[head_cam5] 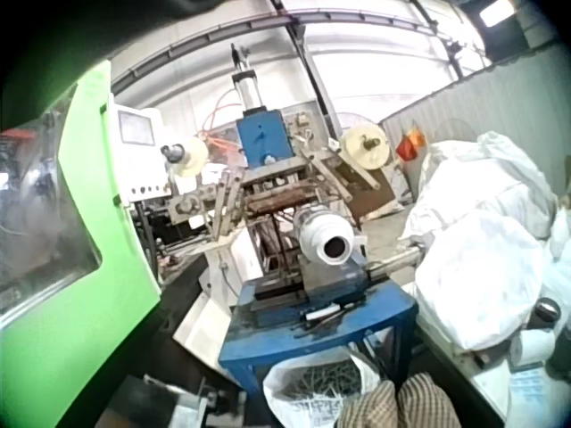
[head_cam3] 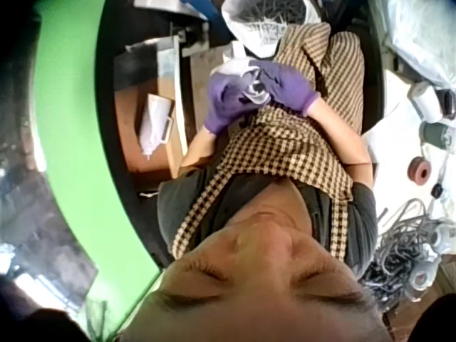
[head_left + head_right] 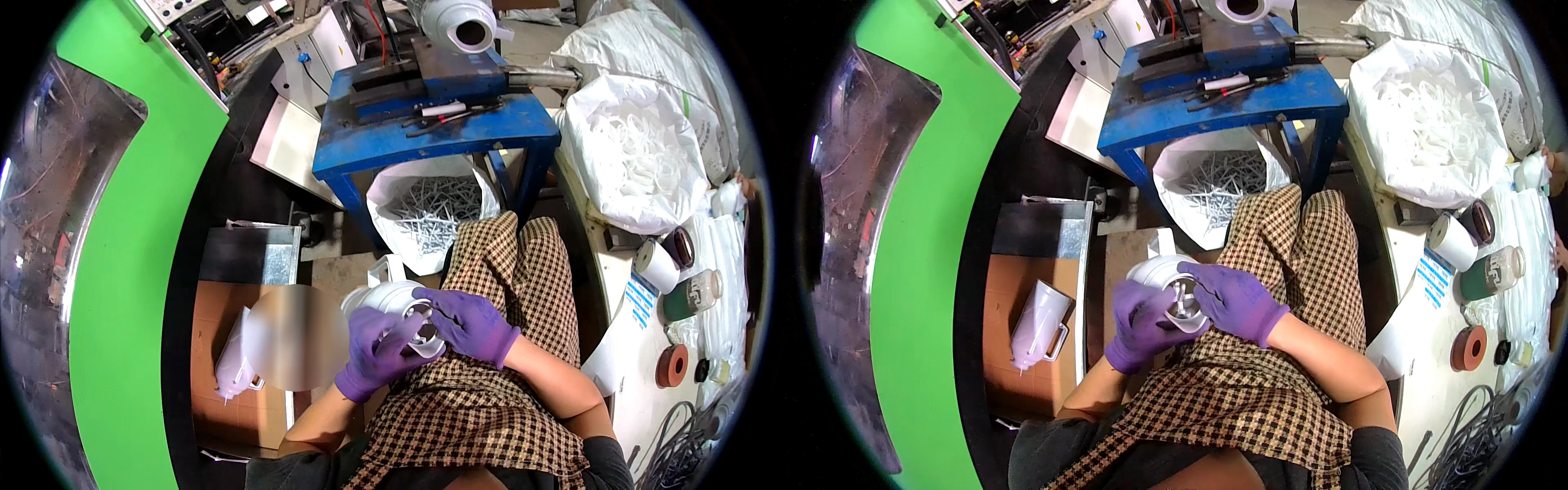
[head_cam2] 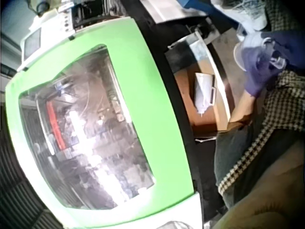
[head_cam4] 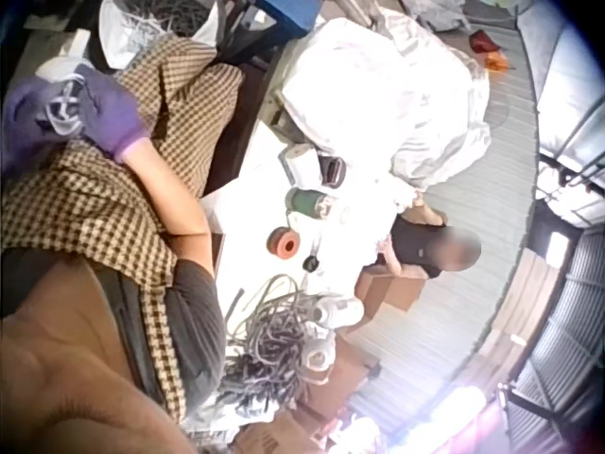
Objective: The person assembles white plastic sprayers by inserting a hose into the neck and screwing on the lid. They repeatedly pick up sprayers, attach hoses, and tighten the lids while seated at a cluttered workbench.
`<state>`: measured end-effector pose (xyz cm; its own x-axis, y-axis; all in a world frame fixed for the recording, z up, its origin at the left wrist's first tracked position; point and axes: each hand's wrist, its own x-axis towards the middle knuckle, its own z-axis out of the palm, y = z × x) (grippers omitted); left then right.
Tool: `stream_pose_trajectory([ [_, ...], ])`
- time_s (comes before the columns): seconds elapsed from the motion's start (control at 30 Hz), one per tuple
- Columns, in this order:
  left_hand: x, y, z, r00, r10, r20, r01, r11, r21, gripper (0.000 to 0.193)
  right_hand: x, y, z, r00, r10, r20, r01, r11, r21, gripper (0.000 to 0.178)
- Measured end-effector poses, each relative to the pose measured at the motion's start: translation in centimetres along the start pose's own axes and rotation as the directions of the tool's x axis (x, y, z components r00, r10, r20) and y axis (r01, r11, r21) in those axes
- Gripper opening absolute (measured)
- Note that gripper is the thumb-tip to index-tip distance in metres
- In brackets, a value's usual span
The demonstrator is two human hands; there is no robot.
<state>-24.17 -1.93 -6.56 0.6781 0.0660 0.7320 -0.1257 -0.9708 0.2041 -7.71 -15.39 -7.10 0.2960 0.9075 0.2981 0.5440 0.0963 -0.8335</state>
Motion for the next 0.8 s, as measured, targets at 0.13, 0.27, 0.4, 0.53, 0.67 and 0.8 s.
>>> stream_pose_trajectory([
  [0.13, 0.8, -1.4, 0.8, 0.944, -0.239, 0.227, 0.263, 0.961, -0.085, 0.091, -1.8, -0.1, 0.7, 0.999, 0.001, -0.047, 0.001, 1.0, 0.026, 0.04],
  [0.27, 1.8, -2.1, 0.7, 0.948, -0.25, 0.199, 0.274, 0.956, -0.106, 0.083, -2.6, -1.3, 0.4, 0.937, -0.266, -0.227, 0.189, 0.931, -0.311, 0.045],
  [0.4, 2.0, -1.3, 1.3, 0.953, -0.253, 0.168, 0.279, 0.947, -0.159, 0.068, -3.4, -1.7, 0.4, 0.957, -0.29, -0.015, 0.258, 0.874, -0.411, 0.057],
  [0.53, 2.2, 0.5, 3.1, 0.984, -0.118, 0.134, 0.128, 0.989, -0.068, 0.065, -4.3, -0.7, 1.5, 0.994, -0.028, 0.107, 0.074, 0.887, -0.457, 0.054],
  [0.67, 2.5, 2.0, 3.9, 0.973, -0.126, 0.192, 0.142, 0.987, -0.072, 0.052, -5.2, 0.6, 1.9, 0.983, 0.148, 0.107, -0.104, 0.936, -0.337, 0.044],
  [0.8, 2.6, 3.0, 4.1, 0.979, -0.051, 0.199, 0.059, 0.998, -0.032, 0.053, -5.8, 1.3, 1.8, 0.955, 0.22, 0.198, -0.156, 0.943, -0.293, 0.039],
])
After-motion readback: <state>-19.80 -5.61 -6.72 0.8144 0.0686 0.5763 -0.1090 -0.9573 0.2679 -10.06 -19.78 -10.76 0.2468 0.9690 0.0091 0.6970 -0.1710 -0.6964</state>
